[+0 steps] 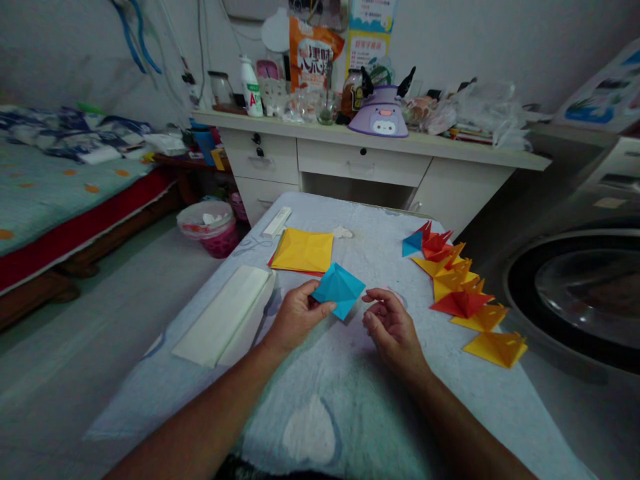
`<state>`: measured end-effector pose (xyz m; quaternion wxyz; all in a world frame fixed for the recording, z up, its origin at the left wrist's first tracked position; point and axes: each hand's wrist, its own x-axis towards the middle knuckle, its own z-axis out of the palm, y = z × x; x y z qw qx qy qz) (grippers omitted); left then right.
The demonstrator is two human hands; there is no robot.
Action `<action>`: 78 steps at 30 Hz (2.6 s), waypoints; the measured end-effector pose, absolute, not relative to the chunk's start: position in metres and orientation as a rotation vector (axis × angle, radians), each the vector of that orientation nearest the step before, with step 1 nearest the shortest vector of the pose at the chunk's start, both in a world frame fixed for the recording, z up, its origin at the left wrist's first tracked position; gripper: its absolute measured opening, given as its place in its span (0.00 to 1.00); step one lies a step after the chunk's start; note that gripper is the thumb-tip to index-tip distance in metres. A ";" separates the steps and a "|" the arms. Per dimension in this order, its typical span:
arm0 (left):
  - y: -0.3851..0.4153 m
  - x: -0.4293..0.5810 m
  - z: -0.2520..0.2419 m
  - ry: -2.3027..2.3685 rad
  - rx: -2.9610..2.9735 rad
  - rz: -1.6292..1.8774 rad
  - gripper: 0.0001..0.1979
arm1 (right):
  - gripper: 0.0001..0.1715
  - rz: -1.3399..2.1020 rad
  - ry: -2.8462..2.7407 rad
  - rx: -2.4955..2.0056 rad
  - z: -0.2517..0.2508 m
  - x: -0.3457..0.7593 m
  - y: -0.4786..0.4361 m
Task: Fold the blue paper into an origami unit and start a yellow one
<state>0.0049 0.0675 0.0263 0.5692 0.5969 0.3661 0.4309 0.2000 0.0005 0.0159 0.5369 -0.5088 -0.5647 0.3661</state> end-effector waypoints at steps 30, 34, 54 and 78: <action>0.065 0.006 0.028 0.881 1.617 1.044 0.14 | 0.23 0.895 -1.443 -1.161 0.022 0.198 -0.003; 0.064 0.006 0.029 0.920 1.625 1.037 0.17 | 0.25 0.843 -1.460 -1.171 0.022 0.199 -0.004; 0.060 0.005 0.024 0.953 1.723 1.082 0.26 | 0.25 0.785 -1.547 -1.139 0.033 0.197 -0.008; 0.057 0.006 0.029 0.934 1.716 1.080 0.26 | 0.31 0.703 -1.636 -1.088 0.034 0.196 -0.008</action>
